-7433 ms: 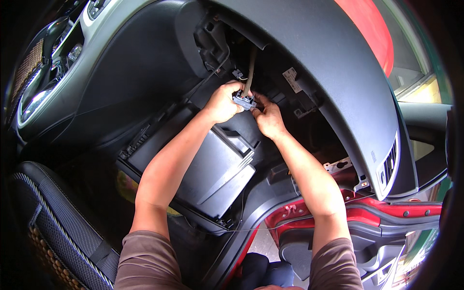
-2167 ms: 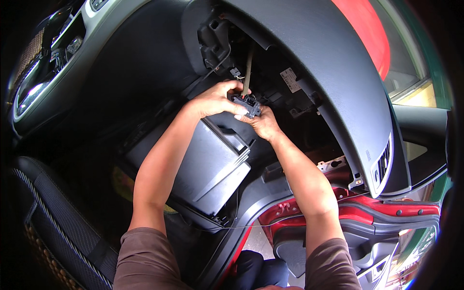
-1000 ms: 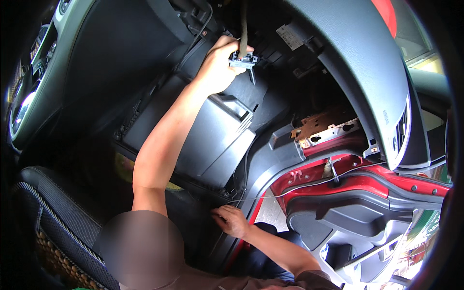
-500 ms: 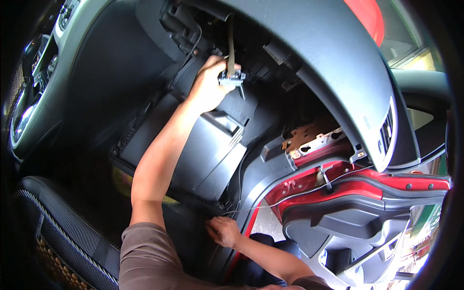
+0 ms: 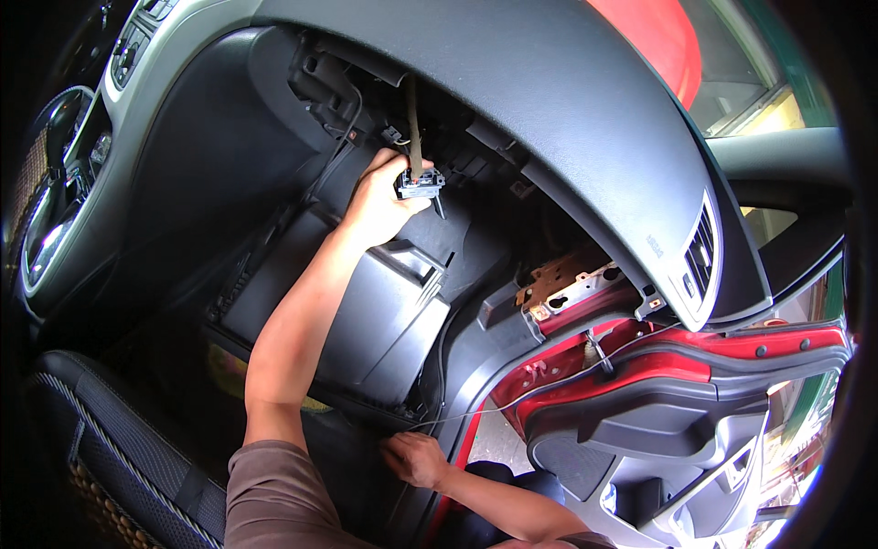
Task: The person retrieves a small black electronic module from a cluttered workbench, walks to a red car, and installs the module into the glove compartment area. The person connects the module to a wiring harness and secures it in place.
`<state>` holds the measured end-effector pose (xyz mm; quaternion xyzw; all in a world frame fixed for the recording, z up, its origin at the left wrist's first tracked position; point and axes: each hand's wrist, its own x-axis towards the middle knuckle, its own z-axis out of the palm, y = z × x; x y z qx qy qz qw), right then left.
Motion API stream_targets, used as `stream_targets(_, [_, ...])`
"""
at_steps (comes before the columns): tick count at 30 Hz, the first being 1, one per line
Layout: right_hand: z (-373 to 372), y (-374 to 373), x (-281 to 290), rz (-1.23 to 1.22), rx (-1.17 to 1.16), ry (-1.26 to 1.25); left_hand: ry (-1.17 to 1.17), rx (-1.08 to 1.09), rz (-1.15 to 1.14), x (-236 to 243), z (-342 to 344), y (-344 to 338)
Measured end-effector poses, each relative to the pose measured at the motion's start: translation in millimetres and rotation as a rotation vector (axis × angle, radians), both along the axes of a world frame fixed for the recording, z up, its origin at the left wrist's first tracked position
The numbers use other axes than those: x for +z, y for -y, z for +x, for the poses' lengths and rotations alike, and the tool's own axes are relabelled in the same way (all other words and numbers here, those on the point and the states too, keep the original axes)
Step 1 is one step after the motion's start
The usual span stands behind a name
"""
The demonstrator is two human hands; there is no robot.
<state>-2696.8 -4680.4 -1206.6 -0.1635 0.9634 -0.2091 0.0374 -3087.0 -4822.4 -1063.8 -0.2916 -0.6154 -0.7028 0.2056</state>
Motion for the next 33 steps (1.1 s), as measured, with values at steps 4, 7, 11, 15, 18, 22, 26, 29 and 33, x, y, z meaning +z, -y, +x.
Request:
stream_targets(4, [0.1, 0.4, 0.1, 0.001, -0.001, 0.003, 0.004, 0.006, -0.024, -2.9, -1.5, -1.2])
stream_targets(7, [-0.2, 0.4, -0.2, 0.002, -0.002, -0.004, -0.024, 0.022, 0.001, -5.1, -3.2, -2.5])
stream_targets(11, [-0.8, -0.3, -1.5, 0.016, 0.001, -0.020, -0.079, 0.070, 0.018, -5.9, -3.5, -3.1])
stream_targets(15, [-0.7, -0.6, -2.7, 0.009, 0.004, -0.024, -0.059, 0.074, 0.002, -5.2, -2.3, -2.4])
stream_targets(18, [-0.6, -0.4, -2.5, 0.012, 0.011, -0.034, -0.050, 0.028, 0.035, -5.2, -3.4, -2.2])
stream_targets(22, [-0.1, 0.1, -1.7, 0.015, 0.003, -0.002, -0.031, -0.021, 0.058, -7.4, -5.5, -3.5])
stream_targets(26, [-0.2, 0.4, -1.4, 0.015, 0.002, -0.001, -0.010, -0.087, 0.104, -9.3, -5.4, -5.9])
stream_targets(29, [-0.9, 0.4, -1.3, 0.013, 0.014, -0.031, 0.024, -0.159, 0.149, -10.5, -4.8, -7.4])
stream_targets(33, [-1.4, 0.7, -0.1, 0.027, 0.011, -0.022, 0.202, -0.401, 0.187, -15.1, -6.1, -7.5])
